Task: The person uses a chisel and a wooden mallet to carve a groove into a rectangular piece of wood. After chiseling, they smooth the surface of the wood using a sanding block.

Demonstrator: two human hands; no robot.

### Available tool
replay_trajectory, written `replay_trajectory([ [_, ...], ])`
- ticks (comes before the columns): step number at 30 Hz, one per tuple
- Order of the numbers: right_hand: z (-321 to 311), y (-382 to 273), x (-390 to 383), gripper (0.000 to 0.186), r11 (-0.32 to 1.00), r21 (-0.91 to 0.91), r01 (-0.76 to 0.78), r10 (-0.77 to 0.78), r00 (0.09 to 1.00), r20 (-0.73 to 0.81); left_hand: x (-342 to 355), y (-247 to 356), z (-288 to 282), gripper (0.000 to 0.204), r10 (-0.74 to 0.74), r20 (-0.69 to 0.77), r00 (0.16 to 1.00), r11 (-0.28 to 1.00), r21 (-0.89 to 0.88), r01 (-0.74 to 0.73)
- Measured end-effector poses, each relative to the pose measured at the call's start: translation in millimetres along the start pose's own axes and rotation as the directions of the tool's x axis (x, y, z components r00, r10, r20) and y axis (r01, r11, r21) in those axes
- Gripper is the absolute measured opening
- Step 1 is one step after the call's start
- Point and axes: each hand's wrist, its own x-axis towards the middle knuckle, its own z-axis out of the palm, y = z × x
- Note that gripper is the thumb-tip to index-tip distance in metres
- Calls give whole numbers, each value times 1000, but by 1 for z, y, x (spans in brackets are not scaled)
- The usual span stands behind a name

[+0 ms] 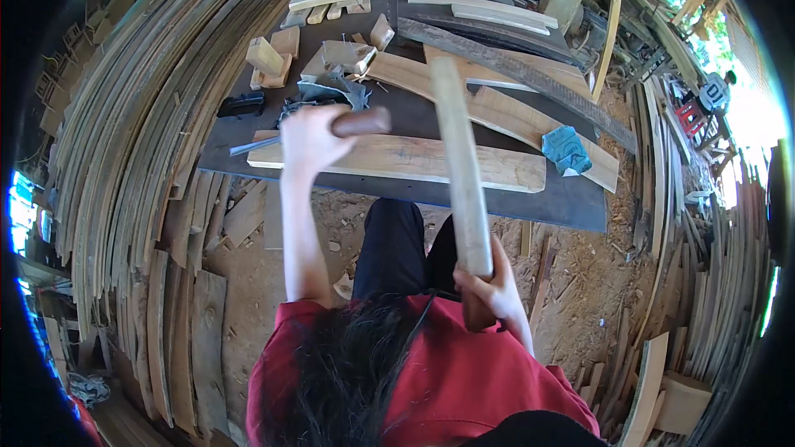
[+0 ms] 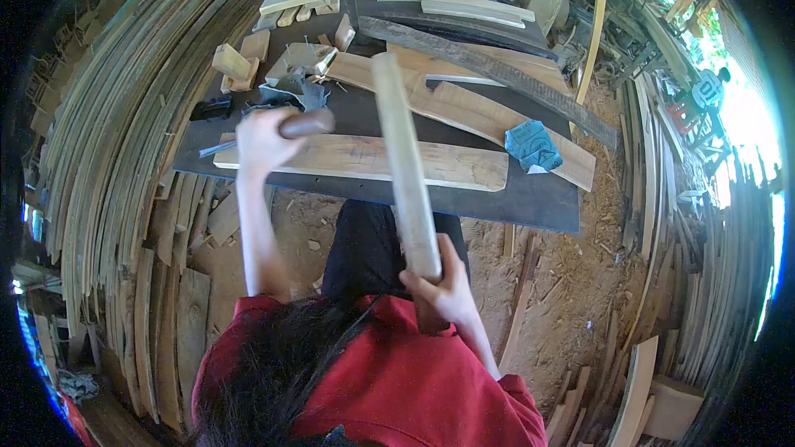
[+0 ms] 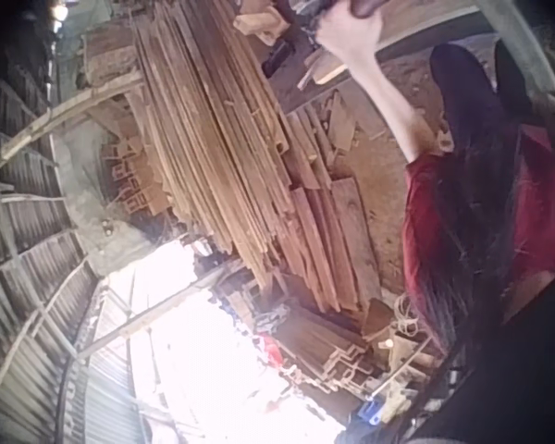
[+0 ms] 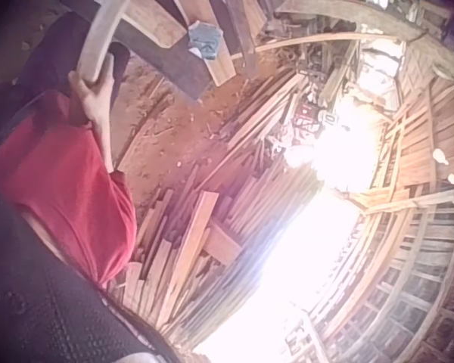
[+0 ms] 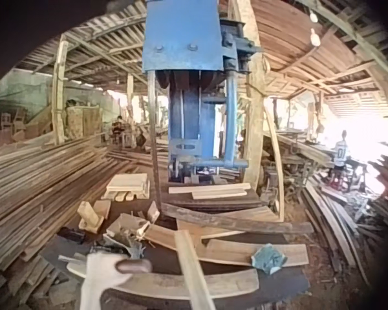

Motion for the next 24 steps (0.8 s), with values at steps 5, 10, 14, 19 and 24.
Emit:
replay_trajectory([
  [5, -30, -2, -9, 52, 944, 316, 91, -23, 977, -211, -3, 32, -29, 22, 136, -249, 959, 990, -1, -141],
  [10, -69, 1, -35, 69, 944, 304, 130, 20, 896, -445, -27, 153, 27, 34, 506, -180, 843, 829, -167, -533],
  [14, -137, 36, -75, 81, 984, 63, 168, -91, 766, -637, -39, 245, 48, 28, 685, 106, 721, 680, -450, -579],
  [19, -164, 11, -111, 78, 979, -39, 202, -130, 459, -879, -47, 306, 55, 22, 689, 235, 685, 694, -486, -531],
  [24, -154, 13, -125, 77, 941, 153, 302, -41, 550, -834, -28, 310, 72, 22, 561, 267, 784, 808, -383, -448],
])
